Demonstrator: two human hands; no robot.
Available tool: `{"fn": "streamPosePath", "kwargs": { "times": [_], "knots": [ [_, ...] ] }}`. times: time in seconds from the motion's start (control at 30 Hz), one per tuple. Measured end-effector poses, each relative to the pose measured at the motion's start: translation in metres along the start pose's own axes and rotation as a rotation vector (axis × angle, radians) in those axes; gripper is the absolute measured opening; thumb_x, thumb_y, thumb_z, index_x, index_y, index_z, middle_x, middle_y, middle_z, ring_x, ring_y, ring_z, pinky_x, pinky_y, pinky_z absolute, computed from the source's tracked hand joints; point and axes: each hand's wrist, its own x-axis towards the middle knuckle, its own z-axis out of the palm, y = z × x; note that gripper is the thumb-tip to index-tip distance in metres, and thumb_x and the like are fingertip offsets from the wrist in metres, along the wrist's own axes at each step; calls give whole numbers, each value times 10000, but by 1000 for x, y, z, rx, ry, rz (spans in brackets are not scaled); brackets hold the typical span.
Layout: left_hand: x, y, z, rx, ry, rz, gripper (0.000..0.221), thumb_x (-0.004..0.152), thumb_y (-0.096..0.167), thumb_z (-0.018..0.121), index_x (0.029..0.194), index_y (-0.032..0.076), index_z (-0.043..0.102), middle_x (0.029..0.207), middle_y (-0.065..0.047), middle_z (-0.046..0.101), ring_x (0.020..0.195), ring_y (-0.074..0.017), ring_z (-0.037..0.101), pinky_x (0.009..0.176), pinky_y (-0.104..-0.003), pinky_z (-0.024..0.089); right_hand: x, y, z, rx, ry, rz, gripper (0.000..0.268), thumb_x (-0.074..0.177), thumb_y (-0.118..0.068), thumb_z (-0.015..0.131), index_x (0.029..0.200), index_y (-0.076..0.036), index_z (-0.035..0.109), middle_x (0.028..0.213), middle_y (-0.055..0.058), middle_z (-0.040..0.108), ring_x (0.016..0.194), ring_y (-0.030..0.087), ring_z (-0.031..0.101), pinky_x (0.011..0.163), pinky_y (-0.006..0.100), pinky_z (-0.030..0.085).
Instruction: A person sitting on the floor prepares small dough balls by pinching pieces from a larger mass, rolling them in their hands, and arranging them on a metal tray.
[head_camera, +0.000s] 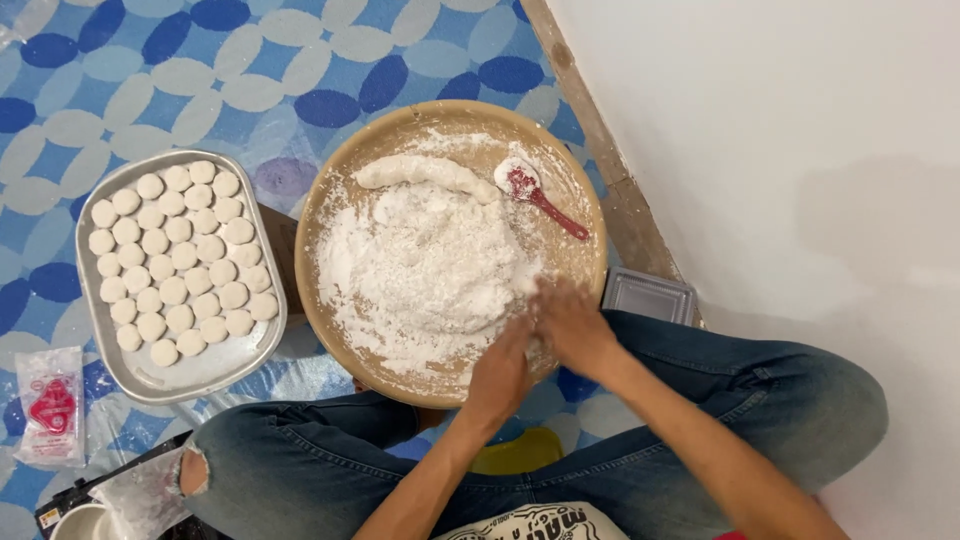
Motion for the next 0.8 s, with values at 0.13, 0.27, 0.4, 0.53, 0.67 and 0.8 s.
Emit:
{"fn": "streamPosePath", "kwargs": {
  "times": [0.13, 0.27, 0.4, 0.53, 0.67, 0.8],
  "knots": [
    [0, -8, 23, 154, -140, 184, 493, 1058, 168, 465, 1494, -55, 410, 1538, -272, 410, 1418, -394, 403, 1156, -469, 374, -4, 49, 11, 87, 1, 84, 339, 942, -132, 594, 1251, -16, 674, 1580, 269, 364, 1386, 507, 382, 1152, 629, 233],
    [38, -14, 28, 249, -347, 221, 943, 993, 722, 200, 1554, -29, 308, 1616, -240, 293, 1512, -382, 248, 1245, -506, 160, -11, 74, 33, 341, 17, 207, 516, 1004, -135, 460, 1513, -53, 466, 1612, 234, 334, 1476, 428, 318, 1222, 568, 171],
    [85, -33, 67, 425, -411, 208, 1034, 930, 809, 109, 1613, 34, 153, 1686, -184, 128, 1563, -339, 104, 1289, -451, 84, -7, 78, 51, 509, 61, 286, 548, 1016, -157, 433, 1560, -87, 411, 1616, 221, 340, 1505, 375, 295, 1240, 511, 178],
    [54, 7, 32, 453, -368, 107, 1054, 930, 803, 98, 1583, -12, 243, 1676, -202, 174, 1552, -348, 141, 1282, -426, 83, -14, 74, 29, 650, 54, 340, 561, 1007, -128, 414, 1567, -93, 404, 1626, 209, 324, 1511, 352, 287, 1256, 444, 164],
    [9, -10, 44, 412, -429, -23, 1133, 913, 840, 111, 1532, -92, 294, 1617, -289, 241, 1504, -418, 234, 1221, -472, 227, -8, 60, 7, 693, 29, 345, 527, 1021, -132, 382, 1538, -49, 432, 1627, 226, 316, 1511, 352, 290, 1247, 452, 206],
    [-1, -24, 22, 383, -356, 316, 1011, 935, 777, 204, 1555, -12, 327, 1622, -235, 300, 1498, -387, 294, 1211, -481, 270, 8, 50, 10, 695, 101, 235, 538, 1010, -78, 393, 1544, -17, 422, 1609, 284, 312, 1497, 423, 271, 1235, 505, 212]
  ]
}}
